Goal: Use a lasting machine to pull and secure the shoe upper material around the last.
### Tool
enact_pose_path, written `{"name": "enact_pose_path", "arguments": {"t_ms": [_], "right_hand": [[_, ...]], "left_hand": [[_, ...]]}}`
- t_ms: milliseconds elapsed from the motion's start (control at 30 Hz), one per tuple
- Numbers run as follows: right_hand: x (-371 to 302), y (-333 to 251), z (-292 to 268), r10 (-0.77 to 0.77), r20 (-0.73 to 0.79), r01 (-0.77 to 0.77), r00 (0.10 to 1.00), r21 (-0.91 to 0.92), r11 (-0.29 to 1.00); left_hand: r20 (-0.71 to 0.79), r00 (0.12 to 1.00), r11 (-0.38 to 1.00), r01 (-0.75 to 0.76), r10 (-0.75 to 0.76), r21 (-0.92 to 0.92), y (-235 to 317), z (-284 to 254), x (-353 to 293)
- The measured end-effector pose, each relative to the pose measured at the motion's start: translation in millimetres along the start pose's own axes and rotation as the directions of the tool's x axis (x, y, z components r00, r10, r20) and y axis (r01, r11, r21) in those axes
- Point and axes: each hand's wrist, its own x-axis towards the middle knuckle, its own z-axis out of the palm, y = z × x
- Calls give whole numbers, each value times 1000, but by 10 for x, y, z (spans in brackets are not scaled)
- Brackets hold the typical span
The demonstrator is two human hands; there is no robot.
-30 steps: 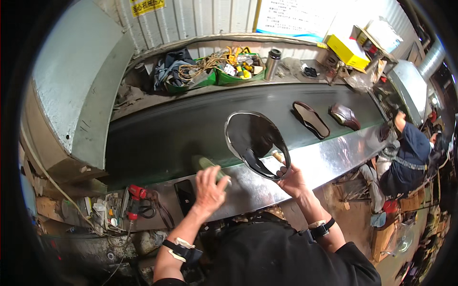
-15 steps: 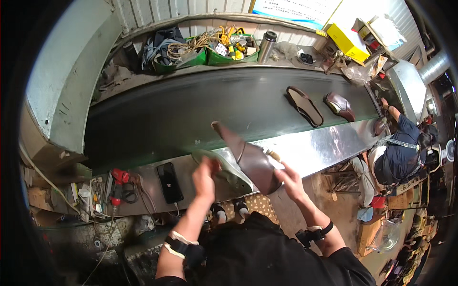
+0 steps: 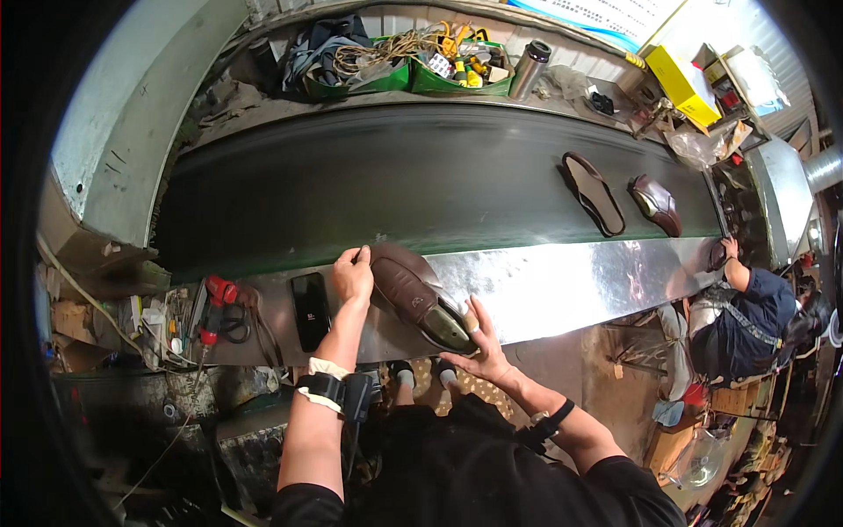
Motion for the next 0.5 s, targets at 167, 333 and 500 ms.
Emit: {"name": "enact_pose_path", "arguments": {"t_ms": [167, 333, 500], "right_hand": [[-144, -63, -189, 322, 221, -332, 920, 8, 943], [-584, -200, -730, 332, 355, -331, 874, -64, 941], [-667, -75, -760, 307, 401, -329, 863, -16, 944]], "left_hand": [[-28, 999, 994, -40, 43, 97, -226, 117, -228], [83, 991, 991, 98, -106, 92, -240, 211, -794], [83, 986, 939, 107, -142, 328, 238, 417, -1101]]}}
